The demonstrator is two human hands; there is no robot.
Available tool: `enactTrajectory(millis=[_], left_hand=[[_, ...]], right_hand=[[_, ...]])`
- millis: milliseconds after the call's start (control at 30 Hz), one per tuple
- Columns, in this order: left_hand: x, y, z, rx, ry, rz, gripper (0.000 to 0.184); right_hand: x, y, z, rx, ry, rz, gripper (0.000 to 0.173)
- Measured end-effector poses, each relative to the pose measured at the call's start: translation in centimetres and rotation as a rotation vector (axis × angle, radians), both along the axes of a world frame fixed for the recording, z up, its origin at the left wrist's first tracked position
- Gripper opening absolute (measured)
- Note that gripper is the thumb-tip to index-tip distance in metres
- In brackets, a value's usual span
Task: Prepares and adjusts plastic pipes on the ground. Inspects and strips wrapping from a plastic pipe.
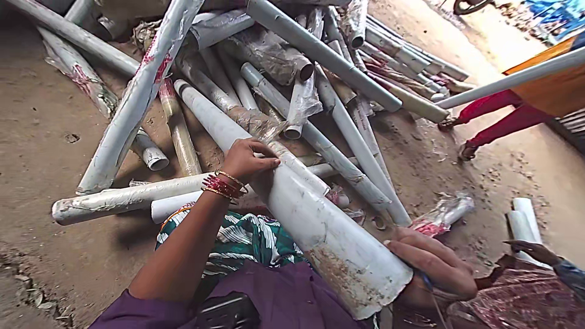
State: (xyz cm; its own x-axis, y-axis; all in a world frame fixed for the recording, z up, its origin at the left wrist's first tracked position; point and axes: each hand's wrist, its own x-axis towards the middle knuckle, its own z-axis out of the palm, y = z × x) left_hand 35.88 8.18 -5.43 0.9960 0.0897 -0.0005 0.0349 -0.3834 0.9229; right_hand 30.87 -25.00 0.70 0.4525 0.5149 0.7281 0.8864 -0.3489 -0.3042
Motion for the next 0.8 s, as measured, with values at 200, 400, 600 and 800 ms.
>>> enactTrajectory(millis=[200, 400, 600, 800], left_hand=[[-1.5, -1.3, 1.3, 0.268, 0.002, 0.123, 0.014], [-4.7, -3.3, -0.1, 0.012, -0.374, -0.209, 0.024], [-5.1, -3.9, -1.0, -0.191, -0.48, -0.296, 0.063], [-4.7, -3.0, 0.4, -0.013, -0.496, -0.457, 0.021]], right_hand=[[-0.7, 0.3, -0.5, 0.016, -0.006, 0.001, 0.027], [-1.0, 0.5, -1.0, 0.029, -0.004, 0.055, 0.031], [-1.5, 0.5, -1.3, 0.009, 0.001, 0.053, 0.031], [-2.0, 0.4, -1.3, -0.015, 0.028, 0.055, 0.029]])
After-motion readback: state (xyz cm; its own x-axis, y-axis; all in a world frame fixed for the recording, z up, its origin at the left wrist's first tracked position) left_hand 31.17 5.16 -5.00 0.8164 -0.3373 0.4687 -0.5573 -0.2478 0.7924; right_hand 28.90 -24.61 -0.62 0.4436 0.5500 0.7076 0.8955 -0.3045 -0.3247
